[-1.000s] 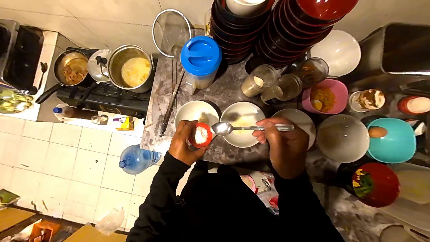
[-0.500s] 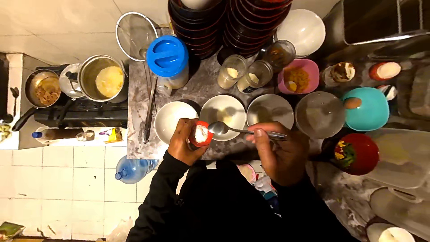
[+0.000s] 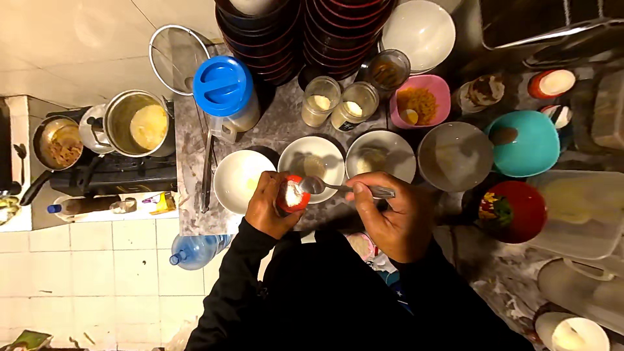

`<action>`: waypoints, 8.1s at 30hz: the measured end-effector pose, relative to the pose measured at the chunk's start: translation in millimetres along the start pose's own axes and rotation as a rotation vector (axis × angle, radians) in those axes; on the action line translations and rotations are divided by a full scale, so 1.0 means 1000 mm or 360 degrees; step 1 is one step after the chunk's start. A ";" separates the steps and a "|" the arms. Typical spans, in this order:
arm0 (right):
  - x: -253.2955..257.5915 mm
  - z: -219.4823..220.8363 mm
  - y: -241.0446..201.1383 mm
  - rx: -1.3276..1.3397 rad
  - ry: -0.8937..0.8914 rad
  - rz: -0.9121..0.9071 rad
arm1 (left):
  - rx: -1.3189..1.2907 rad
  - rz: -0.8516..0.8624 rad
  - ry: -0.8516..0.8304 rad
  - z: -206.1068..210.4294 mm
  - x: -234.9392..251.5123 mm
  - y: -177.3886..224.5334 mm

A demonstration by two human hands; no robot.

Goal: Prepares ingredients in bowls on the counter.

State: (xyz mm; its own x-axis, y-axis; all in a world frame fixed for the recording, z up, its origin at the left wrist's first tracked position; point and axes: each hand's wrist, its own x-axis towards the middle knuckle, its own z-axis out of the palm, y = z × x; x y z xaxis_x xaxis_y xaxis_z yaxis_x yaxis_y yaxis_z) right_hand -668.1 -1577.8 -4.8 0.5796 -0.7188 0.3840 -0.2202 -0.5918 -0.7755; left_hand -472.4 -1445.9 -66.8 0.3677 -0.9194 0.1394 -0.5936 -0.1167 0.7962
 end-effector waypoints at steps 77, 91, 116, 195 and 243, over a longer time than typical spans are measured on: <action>-0.051 -0.133 0.051 0.0117 0.0375 0.0171 | -0.0173 0.0174 -0.0164 0.096 0.034 0.063; -0.054 -0.126 0.053 0.0024 0.0244 0.0266 | -0.0054 0.0190 -0.0182 0.117 0.030 0.080; -0.058 -0.144 0.086 0.0429 0.0340 0.0382 | -0.0106 0.0184 -0.0195 0.118 0.036 0.080; -0.032 -0.114 0.005 -0.0556 0.0100 -0.0248 | -0.0275 0.0356 0.0547 0.126 0.011 0.116; -0.092 -0.199 0.256 -0.0930 0.0349 0.0271 | -0.0176 0.0289 0.0390 0.161 0.012 0.114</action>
State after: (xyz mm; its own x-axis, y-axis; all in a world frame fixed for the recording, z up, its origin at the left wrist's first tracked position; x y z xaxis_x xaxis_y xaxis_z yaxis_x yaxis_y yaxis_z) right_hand -933.9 -1736.0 -138.3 0.3389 -0.8414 0.4209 -0.7214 -0.5196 -0.4578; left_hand -651.0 -1530.5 -69.4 0.4323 -0.8022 0.4119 -0.5891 0.0946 0.8025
